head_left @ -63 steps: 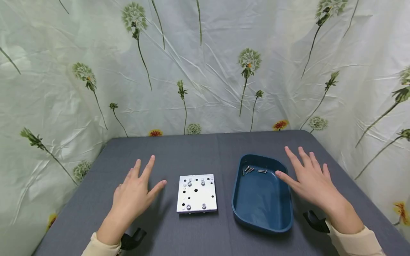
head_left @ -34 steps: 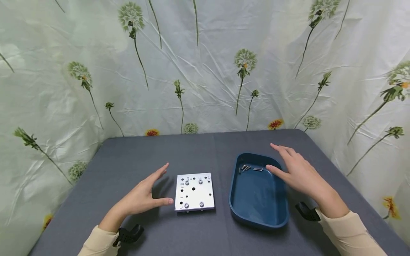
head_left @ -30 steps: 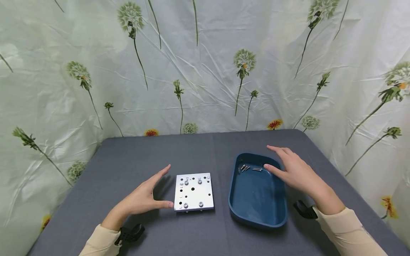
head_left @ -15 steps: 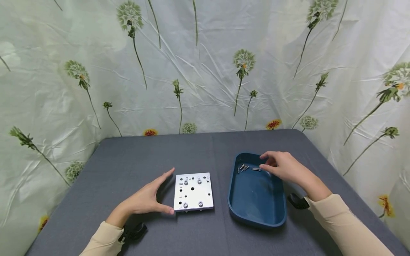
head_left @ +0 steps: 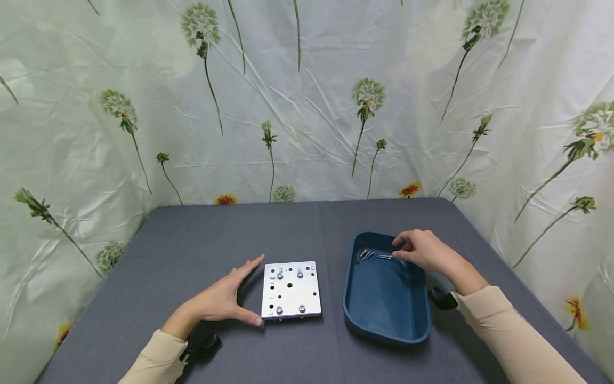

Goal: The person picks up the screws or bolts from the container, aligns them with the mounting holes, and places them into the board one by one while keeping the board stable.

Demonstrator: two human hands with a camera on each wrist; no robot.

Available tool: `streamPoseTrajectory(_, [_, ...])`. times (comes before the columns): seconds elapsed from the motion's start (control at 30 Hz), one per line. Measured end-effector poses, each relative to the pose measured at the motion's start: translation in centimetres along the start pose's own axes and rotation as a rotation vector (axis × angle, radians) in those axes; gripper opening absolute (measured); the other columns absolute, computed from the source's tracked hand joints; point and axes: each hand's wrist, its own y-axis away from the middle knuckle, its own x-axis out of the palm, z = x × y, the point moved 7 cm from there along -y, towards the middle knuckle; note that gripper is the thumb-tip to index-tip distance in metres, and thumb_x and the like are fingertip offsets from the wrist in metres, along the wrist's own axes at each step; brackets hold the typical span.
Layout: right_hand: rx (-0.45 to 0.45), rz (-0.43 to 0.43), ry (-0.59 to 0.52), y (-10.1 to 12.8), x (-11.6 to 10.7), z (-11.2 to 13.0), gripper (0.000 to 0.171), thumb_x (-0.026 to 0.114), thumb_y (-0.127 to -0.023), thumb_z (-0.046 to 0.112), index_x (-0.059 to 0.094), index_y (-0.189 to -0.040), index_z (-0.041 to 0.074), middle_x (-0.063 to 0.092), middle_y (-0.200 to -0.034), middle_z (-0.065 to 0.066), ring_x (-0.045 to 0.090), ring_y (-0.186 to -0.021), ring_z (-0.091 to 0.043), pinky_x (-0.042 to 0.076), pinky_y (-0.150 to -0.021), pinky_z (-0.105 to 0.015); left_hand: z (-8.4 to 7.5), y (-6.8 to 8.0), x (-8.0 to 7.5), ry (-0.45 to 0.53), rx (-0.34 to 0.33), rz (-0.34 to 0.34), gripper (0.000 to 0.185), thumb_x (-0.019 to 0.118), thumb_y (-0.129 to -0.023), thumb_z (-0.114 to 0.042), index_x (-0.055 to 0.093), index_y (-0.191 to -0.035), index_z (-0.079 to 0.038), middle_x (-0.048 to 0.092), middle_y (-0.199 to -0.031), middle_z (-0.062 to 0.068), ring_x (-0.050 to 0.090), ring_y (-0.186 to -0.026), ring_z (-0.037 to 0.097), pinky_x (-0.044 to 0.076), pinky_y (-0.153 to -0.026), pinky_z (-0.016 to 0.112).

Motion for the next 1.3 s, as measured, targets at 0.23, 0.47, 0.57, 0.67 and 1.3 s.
streamPoseTrajectory(0.23, [0.021,0.05,0.021,-0.8,0.6,-0.3,0.033,0.076,-0.1,0.016,0.073,-0.123,-0.007,0.079,-0.091,-0.009,0.072,-0.079,-0.018,0.062,-0.071,-0.038,0.0,-0.2,0.3,0.0,0.011,0.011,0.138,0.101,-0.066,-0.053,0.024,-0.172,-0.012,0.028,-0.177,0.019,0.018,-0.162,0.056,0.009,-0.128,0.079])
streamPoseTrajectory(0.47, [0.045,0.122,0.023,-1.3,1.0,-0.3,0.025,0.075,-0.101,0.013,0.075,-0.116,-0.006,0.08,-0.088,-0.01,0.074,-0.077,-0.02,0.065,-0.078,-0.043,-0.1,-0.2,0.6,0.014,0.018,0.022,0.134,0.1,-0.069,-0.052,0.024,-0.172,-0.014,0.026,-0.178,0.019,0.016,-0.164,0.054,0.005,-0.128,0.079])
streamPoseTrajectory(0.57, [0.062,0.15,0.032,-1.6,1.3,-0.3,0.023,0.075,-0.101,0.012,0.076,-0.115,-0.006,0.079,-0.087,-0.009,0.074,-0.077,-0.02,0.065,-0.08,-0.044,0.1,-0.2,0.6,0.014,0.019,0.019,0.133,0.1,-0.069,-0.052,0.025,-0.172,-0.015,0.026,-0.178,0.019,0.016,-0.164,0.054,0.005,-0.128,0.079])
streamPoseTrajectory(0.67, [0.075,0.174,0.054,-2.0,1.6,-0.2,0.021,0.075,-0.101,0.012,0.077,-0.113,-0.005,0.078,-0.086,-0.008,0.073,-0.076,-0.019,0.065,-0.08,-0.043,0.2,-0.1,0.7,0.016,0.019,0.016,0.133,0.1,-0.068,-0.052,0.026,-0.172,-0.015,0.026,-0.178,0.019,0.016,-0.164,0.054,0.005,-0.128,0.079])
streamPoseTrajectory(1.3, [0.082,0.21,0.082,-3.3,2.5,-0.3,0.014,0.077,-0.1,0.012,0.08,-0.107,0.0,0.077,-0.083,-0.003,0.068,-0.074,-0.014,0.062,-0.075,-0.037,0.3,-0.1,0.7,0.01,0.027,-0.004,0.132,0.1,-0.068,-0.054,0.028,-0.171,-0.014,0.027,-0.177,0.02,0.016,-0.164,0.053,0.005,-0.128,0.079])
